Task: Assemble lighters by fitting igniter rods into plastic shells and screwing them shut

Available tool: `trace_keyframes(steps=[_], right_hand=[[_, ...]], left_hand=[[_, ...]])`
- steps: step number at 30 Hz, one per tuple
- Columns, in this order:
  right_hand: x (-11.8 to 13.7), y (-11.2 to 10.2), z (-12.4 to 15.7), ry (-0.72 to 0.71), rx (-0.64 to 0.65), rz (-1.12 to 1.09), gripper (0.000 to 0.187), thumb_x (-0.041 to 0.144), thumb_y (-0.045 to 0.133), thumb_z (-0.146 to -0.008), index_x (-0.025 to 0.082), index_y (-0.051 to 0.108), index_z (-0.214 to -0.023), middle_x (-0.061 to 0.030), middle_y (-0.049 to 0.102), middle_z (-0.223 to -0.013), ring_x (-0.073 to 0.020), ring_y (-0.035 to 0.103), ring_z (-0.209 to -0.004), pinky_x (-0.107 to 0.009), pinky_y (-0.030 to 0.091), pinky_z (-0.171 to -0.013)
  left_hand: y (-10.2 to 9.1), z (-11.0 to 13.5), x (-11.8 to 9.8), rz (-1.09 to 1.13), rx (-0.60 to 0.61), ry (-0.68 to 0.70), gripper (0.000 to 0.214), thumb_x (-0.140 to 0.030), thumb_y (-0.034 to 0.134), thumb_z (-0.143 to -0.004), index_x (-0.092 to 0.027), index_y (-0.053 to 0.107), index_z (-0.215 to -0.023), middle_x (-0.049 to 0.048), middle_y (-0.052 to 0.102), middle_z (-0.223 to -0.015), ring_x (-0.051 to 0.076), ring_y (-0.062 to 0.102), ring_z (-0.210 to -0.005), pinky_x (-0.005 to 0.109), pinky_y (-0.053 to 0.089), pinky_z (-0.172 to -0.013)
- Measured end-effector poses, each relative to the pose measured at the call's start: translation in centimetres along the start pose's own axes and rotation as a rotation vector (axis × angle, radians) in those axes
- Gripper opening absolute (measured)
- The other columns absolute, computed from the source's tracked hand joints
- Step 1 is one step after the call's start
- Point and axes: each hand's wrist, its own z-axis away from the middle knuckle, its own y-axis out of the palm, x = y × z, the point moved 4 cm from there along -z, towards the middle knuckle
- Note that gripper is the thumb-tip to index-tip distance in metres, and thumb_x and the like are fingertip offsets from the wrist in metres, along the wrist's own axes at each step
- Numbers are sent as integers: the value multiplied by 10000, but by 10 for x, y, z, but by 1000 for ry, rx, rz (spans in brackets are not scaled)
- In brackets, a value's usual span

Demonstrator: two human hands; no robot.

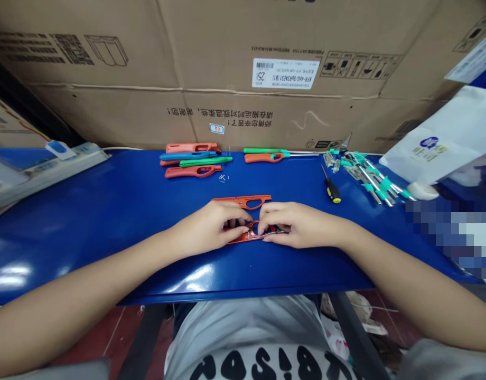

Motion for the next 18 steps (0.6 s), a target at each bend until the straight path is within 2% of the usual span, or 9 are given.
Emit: trace_keyframes(steps=[4,9,13,15,18], right_hand=[[1,-3,-1,-21,-17,-56,97,122,636,-925,183,710,-942,-34,667,-968,-129,625,-855,-244,483,-776],[5,-6,5,17,120,-73,107,101,653,-888,177,707,-940,-9,641,-928,-90,562,-703,-218,467,-674],[10,-9,11,23,164,-74,87,166,678,-882,186,727,-952,-26,662,-952,-109,586,-754,-226,486,-704],[11,-9,9,24,146,-68,109,184,636,-923,184,736,-967,-32,689,-937,-117,602,-770,-232,484,-711],[7,-8,4,59,49,-48,157,150,589,-939,182,737,-983,-22,722,-895,-110,613,-726,-230,460,-673]], left_hand=[[0,1,-2,-13,11,11,206,-181,630,-913,-178,733,-1092,48,753,-981,164,688,-818,259,515,-738],[3,2,3,-6,0,10,186,-182,698,-859,-177,730,-1041,28,733,-931,147,661,-752,245,495,-679],[5,2,5,-1,-4,-29,164,-169,686,-836,-177,729,-993,15,735,-888,144,651,-712,248,481,-644],[4,2,4,6,-7,-48,153,-175,680,-826,-173,728,-972,16,735,-876,151,654,-721,252,481,-648],[2,1,2,18,-31,-55,162,-164,666,-816,-174,720,-969,-1,710,-809,148,635,-702,250,474,-647]])
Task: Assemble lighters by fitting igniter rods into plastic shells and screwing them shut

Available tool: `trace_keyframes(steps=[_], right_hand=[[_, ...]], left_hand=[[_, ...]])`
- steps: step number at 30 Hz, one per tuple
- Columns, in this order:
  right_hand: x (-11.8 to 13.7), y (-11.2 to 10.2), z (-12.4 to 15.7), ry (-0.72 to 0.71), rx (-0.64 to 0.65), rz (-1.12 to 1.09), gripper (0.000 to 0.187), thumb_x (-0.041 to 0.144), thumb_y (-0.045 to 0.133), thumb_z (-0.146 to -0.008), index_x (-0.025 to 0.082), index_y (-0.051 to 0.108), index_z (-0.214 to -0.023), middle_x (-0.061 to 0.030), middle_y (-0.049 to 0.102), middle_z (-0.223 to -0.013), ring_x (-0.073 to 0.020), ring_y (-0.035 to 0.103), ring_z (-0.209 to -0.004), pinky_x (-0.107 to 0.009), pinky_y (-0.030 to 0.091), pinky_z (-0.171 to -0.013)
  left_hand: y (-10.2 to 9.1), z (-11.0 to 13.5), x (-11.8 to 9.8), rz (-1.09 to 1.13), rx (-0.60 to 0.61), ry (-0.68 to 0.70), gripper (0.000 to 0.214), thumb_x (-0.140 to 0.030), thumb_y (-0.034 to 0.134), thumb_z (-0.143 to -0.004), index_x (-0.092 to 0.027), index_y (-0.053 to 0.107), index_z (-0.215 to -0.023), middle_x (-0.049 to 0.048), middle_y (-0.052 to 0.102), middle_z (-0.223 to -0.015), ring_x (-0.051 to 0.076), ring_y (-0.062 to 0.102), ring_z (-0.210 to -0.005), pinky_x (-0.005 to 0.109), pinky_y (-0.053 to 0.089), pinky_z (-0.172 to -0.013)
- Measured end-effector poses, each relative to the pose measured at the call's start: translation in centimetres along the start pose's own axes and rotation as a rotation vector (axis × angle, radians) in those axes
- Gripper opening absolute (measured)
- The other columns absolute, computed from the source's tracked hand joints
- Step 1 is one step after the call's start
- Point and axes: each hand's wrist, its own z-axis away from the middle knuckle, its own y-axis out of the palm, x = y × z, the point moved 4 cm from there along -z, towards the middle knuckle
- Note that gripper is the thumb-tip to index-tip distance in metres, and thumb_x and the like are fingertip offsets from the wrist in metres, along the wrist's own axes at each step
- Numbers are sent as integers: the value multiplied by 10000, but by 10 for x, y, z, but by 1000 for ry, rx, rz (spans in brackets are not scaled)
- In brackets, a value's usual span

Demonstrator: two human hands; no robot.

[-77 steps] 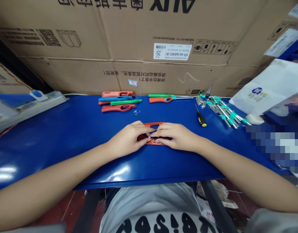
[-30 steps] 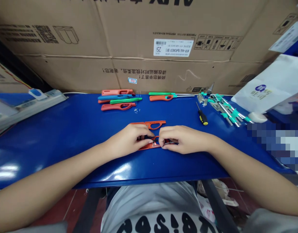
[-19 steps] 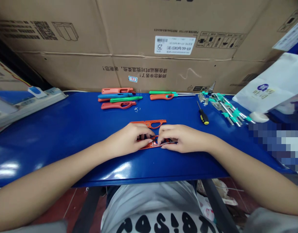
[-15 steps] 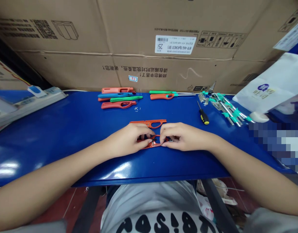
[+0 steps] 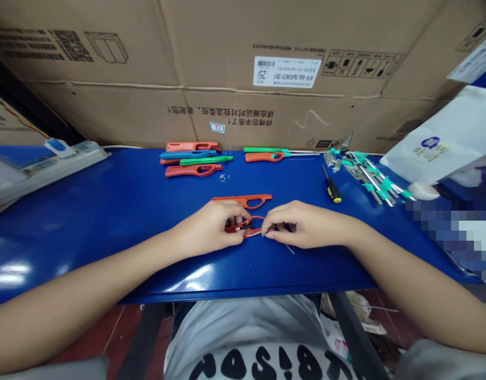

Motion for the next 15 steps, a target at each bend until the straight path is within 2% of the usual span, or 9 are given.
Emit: trace_keyframes(steps=[4,9,15], right_hand=[[-9,4,-6,48,-80,-4,137,127,617,-897,181,729,-955,17,683,-772,-93,585,-646,-212,424,-626],[-15,6,-7,29,-163,49,87,115,634,-866,183,672,-904,46,555,-694,-90,513,-613,-215,386,-604],[-15,3,-6,42,-167,55,169,149,691,-869,191,610,-1011,11,580,-870,-99,506,-674,-223,408,-642]], left_hand=[[1,0,-3,10,2,6,205,-147,636,-824,-177,703,-1016,11,714,-897,154,643,-767,254,483,-691],[7,1,-2,19,23,-9,195,-206,659,-870,-176,687,-1060,16,714,-916,155,643,-759,258,476,-679],[8,0,4,52,12,13,192,-234,673,-912,-176,690,-1093,26,734,-947,161,664,-794,261,487,-712]])
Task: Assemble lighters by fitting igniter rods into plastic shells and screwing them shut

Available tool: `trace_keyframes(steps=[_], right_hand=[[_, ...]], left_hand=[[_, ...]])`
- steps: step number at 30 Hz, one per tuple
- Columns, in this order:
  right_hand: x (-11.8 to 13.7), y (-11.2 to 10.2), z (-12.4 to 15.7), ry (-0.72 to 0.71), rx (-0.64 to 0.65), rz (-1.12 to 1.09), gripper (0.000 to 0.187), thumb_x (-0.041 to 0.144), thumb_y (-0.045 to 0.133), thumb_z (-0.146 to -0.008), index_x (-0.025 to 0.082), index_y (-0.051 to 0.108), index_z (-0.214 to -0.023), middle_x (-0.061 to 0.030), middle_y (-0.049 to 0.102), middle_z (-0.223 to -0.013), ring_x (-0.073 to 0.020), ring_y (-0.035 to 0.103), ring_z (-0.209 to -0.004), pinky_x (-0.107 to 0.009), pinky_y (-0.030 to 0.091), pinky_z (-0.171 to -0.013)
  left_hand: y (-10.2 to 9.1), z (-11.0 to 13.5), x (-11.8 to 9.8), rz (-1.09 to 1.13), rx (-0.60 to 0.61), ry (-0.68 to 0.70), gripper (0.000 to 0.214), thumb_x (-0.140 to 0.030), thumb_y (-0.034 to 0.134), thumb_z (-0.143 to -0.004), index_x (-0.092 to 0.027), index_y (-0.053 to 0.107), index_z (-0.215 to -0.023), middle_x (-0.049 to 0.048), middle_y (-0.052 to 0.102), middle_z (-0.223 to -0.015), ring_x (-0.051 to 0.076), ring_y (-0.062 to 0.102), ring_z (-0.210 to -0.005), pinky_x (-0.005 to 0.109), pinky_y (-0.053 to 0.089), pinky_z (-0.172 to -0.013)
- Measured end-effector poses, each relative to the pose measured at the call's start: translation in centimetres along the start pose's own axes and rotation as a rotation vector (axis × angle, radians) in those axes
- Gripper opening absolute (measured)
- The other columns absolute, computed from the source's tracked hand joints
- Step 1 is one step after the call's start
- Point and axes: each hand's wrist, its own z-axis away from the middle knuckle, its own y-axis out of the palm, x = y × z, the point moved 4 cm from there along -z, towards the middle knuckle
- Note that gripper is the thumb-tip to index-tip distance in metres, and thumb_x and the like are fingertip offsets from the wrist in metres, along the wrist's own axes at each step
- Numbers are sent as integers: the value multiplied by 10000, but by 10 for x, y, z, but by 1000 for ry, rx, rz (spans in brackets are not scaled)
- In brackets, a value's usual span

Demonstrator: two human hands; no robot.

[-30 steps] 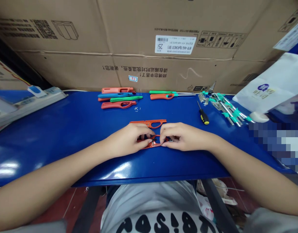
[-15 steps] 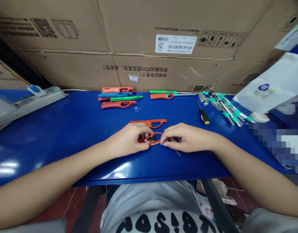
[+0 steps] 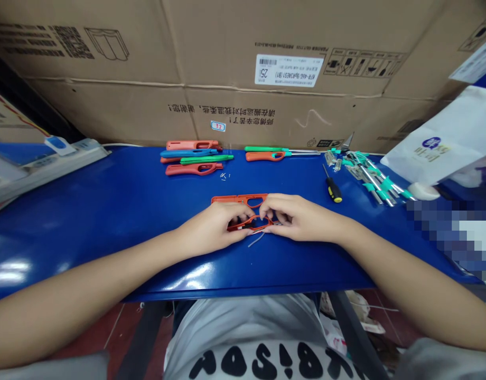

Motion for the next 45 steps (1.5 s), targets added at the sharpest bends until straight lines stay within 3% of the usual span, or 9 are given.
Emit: trace_keyframes(steps=[9,23,29,38,45], right_hand=[[-6,2,-1,63,9,-16,243,145,699,-861,198,573,-1061,29,602,-863,-82,499,-617,-213,399,-616],[1,3,-3,25,-7,105,213,161,684,-865,185,650,-1074,7,639,-822,-124,578,-702,-230,403,-657],[3,6,-5,70,-13,132,250,174,685,-853,181,658,-1101,-31,688,-930,-163,624,-806,-257,420,-700],[2,9,-7,89,-37,98,237,154,698,-833,172,673,-1069,-6,669,-840,-141,610,-736,-243,408,-669],[2,9,-8,100,-42,137,257,238,729,-868,174,679,-1113,-23,689,-871,-150,612,-735,-253,413,-673]], left_hand=[[0,-1,1,65,-1,-37,199,-276,680,-914,-176,707,-1084,16,750,-931,148,673,-772,239,482,-676],[-4,-4,2,53,7,-24,187,-276,706,-865,-177,741,-1020,5,753,-906,126,644,-715,226,467,-654],[-5,-6,2,58,-1,-47,175,-245,694,-844,-165,740,-993,6,756,-875,132,660,-729,223,476,-664],[-6,-6,3,73,8,-54,223,-238,700,-811,-167,751,-1016,-16,753,-843,112,634,-684,208,474,-645],[-6,-7,11,131,20,-117,259,-225,721,-788,-173,737,-1041,-20,756,-841,110,638,-671,205,487,-633]])
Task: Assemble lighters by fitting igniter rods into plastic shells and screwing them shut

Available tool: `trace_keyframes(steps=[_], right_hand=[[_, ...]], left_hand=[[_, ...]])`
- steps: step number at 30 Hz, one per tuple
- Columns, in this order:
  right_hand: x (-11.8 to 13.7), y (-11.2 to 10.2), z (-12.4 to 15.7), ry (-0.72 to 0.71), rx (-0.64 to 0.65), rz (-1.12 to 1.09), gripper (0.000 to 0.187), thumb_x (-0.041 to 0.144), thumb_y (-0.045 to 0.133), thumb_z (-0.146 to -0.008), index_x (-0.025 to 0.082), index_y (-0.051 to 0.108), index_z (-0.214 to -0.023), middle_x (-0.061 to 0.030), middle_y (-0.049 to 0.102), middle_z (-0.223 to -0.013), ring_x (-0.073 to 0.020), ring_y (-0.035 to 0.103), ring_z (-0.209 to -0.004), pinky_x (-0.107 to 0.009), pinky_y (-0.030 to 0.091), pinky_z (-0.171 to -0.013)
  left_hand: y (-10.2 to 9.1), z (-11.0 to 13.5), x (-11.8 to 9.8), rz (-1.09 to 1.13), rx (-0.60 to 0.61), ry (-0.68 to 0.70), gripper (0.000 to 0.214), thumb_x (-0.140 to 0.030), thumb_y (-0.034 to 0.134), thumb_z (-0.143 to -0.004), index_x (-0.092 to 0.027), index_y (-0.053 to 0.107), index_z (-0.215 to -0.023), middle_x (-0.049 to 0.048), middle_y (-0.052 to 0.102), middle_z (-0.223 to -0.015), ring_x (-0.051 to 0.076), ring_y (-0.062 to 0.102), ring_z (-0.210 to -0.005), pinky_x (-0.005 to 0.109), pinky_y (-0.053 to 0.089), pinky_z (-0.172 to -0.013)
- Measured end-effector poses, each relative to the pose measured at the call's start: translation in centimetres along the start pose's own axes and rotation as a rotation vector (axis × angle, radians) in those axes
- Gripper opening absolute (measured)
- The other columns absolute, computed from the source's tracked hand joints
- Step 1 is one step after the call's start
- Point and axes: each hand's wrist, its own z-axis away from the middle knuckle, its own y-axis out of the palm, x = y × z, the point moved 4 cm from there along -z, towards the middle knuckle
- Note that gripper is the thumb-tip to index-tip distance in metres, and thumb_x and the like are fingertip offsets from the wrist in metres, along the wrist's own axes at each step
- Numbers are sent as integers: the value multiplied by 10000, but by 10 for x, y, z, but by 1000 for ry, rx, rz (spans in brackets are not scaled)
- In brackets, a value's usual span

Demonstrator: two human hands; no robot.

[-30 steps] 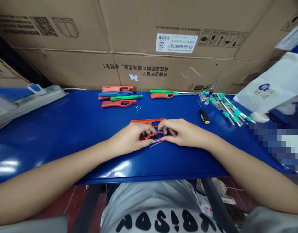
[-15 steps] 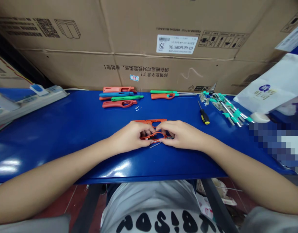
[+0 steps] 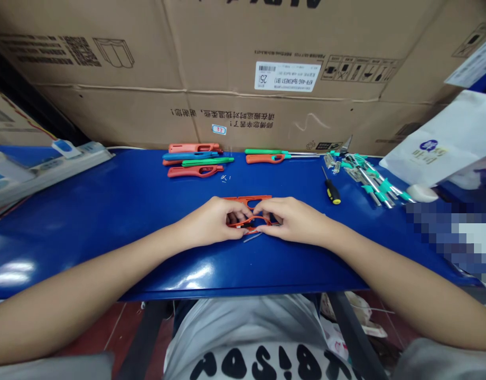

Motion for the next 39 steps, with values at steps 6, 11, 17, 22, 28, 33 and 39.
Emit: trace_keyframes(steps=[6,11,17,22,28,33,39], right_hand=[[-1,3,-1,14,-16,53,281,300,766,-865,188,678,-1107,-34,710,-892,-173,635,-782,-256,409,-669],[3,2,-1,9,-15,103,242,307,758,-868,190,680,-1065,-42,722,-894,-178,641,-773,-255,395,-650],[5,2,-1,15,-5,137,207,304,734,-872,192,675,-1037,-53,730,-933,-191,649,-810,-258,392,-661],[5,4,-2,17,8,80,220,281,726,-872,181,676,-1062,-30,695,-857,-168,621,-753,-254,382,-652],[-3,1,0,50,11,-121,314,254,755,-832,172,669,-1122,41,612,-725,-99,534,-611,-217,389,-614],[-16,-6,-1,131,-20,-255,323,364,754,-834,161,698,-1078,20,641,-773,-75,485,-548,-210,389,-562],[-44,-35,2,210,-288,80,190,336,631,-902,177,712,-963,-33,702,-848,-124,541,-632,-253,399,-626]], left_hand=[[-1,-1,-3,-35,1,-11,243,-224,735,-778,-178,752,-1015,-14,766,-864,122,654,-702,216,497,-660],[-2,-1,-6,-58,-8,6,222,-197,728,-769,-174,760,-988,-10,767,-855,126,649,-689,222,491,-644],[1,0,-7,-80,-24,47,188,-180,710,-766,-168,762,-946,-18,757,-815,117,640,-666,212,482,-635],[1,0,-4,-52,-32,25,211,-206,734,-753,-167,762,-959,-8,773,-860,128,671,-705,212,502,-656],[0,2,-4,-81,-64,105,253,-207,705,-805,-167,731,-1054,13,763,-923,148,699,-796,232,532,-719],[-5,5,-8,-246,-106,185,224,-252,649,-905,-181,710,-1109,59,740,-1043,193,681,-953,293,538,-833],[-6,6,-11,-380,-96,211,213,-255,585,-963,-189,701,-1129,81,736,-1110,227,671,-1032,363,527,-916]])
